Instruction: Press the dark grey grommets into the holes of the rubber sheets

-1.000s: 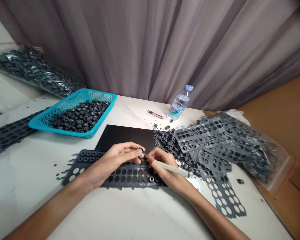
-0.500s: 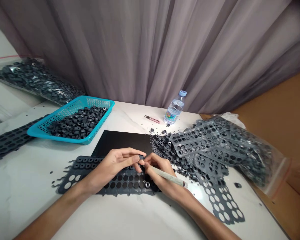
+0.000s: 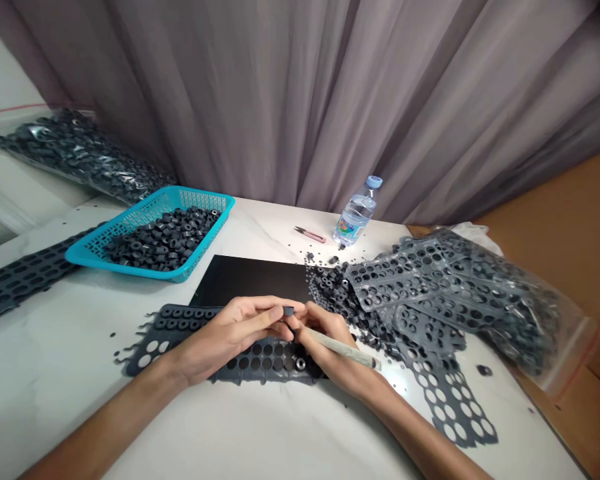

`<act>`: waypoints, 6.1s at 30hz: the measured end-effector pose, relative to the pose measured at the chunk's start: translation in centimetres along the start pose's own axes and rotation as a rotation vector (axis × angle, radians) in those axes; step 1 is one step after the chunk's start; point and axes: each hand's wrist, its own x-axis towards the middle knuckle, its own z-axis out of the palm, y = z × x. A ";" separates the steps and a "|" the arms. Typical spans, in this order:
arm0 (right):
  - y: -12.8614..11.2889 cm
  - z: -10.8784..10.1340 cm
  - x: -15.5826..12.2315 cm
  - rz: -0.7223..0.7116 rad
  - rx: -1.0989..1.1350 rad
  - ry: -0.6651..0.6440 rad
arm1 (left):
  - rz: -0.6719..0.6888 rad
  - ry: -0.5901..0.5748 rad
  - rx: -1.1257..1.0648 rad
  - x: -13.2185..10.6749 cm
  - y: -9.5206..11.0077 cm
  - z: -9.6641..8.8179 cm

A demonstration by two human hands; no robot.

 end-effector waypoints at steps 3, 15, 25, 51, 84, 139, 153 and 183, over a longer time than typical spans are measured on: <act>0.2 0.0 0.0 0.013 0.000 0.005 | 0.011 -0.025 0.024 0.0 0.0 0.0; -0.1 -0.2 0.0 -0.008 -0.035 0.042 | 0.037 -0.043 0.082 -0.3 0.4 0.1; 0.0 -0.1 0.1 0.013 -0.026 0.033 | 0.024 -0.069 0.114 -0.4 0.6 0.3; 0.2 0.6 0.6 0.140 0.194 0.062 | 0.426 0.325 1.273 1.5 -1.6 -3.0; 0.7 0.8 0.5 0.137 0.096 0.083 | -0.009 0.302 0.035 0.2 -1.0 -1.8; 0.6 0.2 0.8 0.069 -0.034 0.087 | -0.039 0.119 -0.021 -0.7 0.5 0.5; 0.7 0.2 0.8 0.065 -0.026 0.088 | -0.087 0.124 -0.036 -0.9 0.8 0.7; 1.0 0.4 0.7 0.069 -0.012 0.063 | 0.401 0.466 1.243 1.7 -2.4 -7.4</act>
